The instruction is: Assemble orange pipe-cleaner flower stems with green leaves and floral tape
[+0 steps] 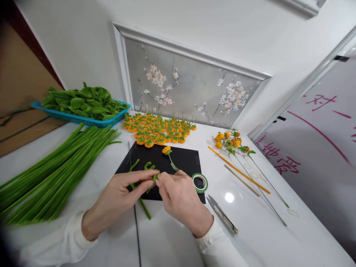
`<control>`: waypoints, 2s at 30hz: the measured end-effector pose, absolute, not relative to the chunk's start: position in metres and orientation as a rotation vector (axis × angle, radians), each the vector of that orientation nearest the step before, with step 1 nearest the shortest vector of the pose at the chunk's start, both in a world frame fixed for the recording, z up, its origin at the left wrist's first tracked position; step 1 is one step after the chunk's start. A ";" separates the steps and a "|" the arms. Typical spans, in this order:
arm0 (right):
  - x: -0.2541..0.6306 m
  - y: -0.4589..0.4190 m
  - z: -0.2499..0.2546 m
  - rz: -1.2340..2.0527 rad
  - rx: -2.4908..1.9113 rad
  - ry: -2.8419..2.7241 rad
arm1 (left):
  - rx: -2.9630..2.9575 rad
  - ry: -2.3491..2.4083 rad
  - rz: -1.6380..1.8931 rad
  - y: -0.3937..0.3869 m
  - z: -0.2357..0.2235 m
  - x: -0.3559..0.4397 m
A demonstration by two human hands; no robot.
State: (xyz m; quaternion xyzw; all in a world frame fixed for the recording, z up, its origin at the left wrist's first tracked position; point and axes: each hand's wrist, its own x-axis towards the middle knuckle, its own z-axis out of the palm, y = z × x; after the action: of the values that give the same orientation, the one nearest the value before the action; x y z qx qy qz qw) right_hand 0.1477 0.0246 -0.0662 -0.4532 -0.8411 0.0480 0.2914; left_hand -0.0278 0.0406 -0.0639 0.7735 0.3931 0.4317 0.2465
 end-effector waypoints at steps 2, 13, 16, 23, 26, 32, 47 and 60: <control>0.148 0.026 -0.067 0.169 -1.208 -2.242 | 2.094 1.013 1.227 0.041 -0.065 -0.027; 0.143 0.021 -0.060 0.942 -1.202 -1.912 | 2.387 1.037 1.215 0.033 -0.064 -0.028; 0.141 0.021 -0.060 1.221 -1.147 -1.744 | 2.593 1.026 1.172 0.034 -0.067 -0.030; 0.132 0.020 -0.070 1.251 -1.123 -1.631 | 2.572 1.062 1.233 0.034 -0.069 -0.029; 0.138 0.021 -0.070 1.119 -1.151 -1.745 | 2.236 1.064 1.145 0.034 -0.064 -0.028; 0.150 0.022 -0.057 0.909 -1.207 -1.994 | 1.419 0.919 0.853 0.042 -0.056 -0.029; 0.151 0.026 -0.065 1.179 -1.152 -1.866 | 1.547 1.044 0.906 0.046 -0.064 -0.031; 0.145 0.023 -0.061 1.013 -1.227 -1.920 | 2.160 1.177 1.093 0.036 -0.064 -0.028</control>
State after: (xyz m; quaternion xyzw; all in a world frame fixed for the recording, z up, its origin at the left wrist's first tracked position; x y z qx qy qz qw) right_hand 0.1446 0.0234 -0.0609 -0.4665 -0.7298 0.3851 0.3186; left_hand -0.0283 0.0363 -0.0636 0.7824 0.4262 0.3956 0.2230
